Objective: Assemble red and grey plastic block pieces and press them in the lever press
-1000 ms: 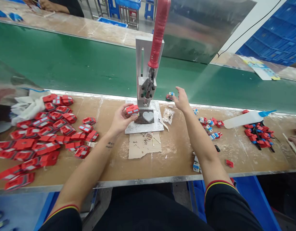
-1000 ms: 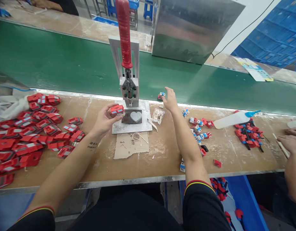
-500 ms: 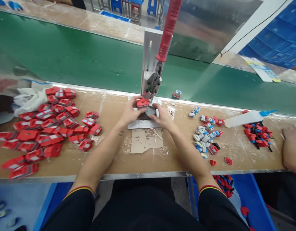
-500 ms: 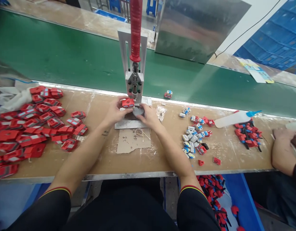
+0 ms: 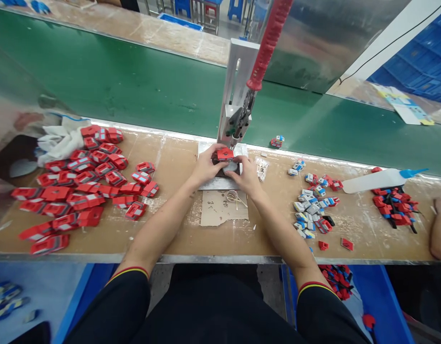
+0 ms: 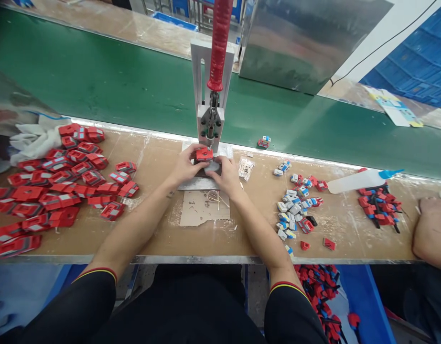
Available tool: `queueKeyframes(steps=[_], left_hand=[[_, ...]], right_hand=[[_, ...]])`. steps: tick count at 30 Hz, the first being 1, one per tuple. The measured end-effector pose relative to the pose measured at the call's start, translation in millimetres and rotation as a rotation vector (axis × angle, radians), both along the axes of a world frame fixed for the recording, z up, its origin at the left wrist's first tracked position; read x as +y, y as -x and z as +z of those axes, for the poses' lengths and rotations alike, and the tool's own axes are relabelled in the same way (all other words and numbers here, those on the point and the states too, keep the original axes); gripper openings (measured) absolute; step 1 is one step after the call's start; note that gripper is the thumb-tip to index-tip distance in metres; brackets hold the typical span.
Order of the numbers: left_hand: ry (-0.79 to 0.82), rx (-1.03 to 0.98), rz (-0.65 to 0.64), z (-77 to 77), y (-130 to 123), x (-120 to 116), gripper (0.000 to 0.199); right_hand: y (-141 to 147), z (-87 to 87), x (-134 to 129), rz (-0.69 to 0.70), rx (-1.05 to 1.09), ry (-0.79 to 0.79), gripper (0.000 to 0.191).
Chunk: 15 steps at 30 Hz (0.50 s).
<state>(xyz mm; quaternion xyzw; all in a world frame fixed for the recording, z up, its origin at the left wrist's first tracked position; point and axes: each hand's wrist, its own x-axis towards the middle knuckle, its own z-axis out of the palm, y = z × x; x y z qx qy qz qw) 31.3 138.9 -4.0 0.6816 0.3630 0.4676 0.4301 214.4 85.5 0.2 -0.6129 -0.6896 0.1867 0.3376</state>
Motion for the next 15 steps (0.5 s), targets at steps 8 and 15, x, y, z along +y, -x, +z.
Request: queueKeyframes(steps=[8, 15], left_hand=[[-0.063, 0.025, 0.064, -8.4, -8.5, -0.1, 0.047], [-0.078, 0.095, 0.025, -5.2, -8.4, -4.8, 0.049]], right_hand=[[1.7, -1.9, -3.0, -0.026, 0.022, -0.044, 0.036], [-16.0, 11.3, -6.4, 0.045, 0.037, -0.053, 0.039]])
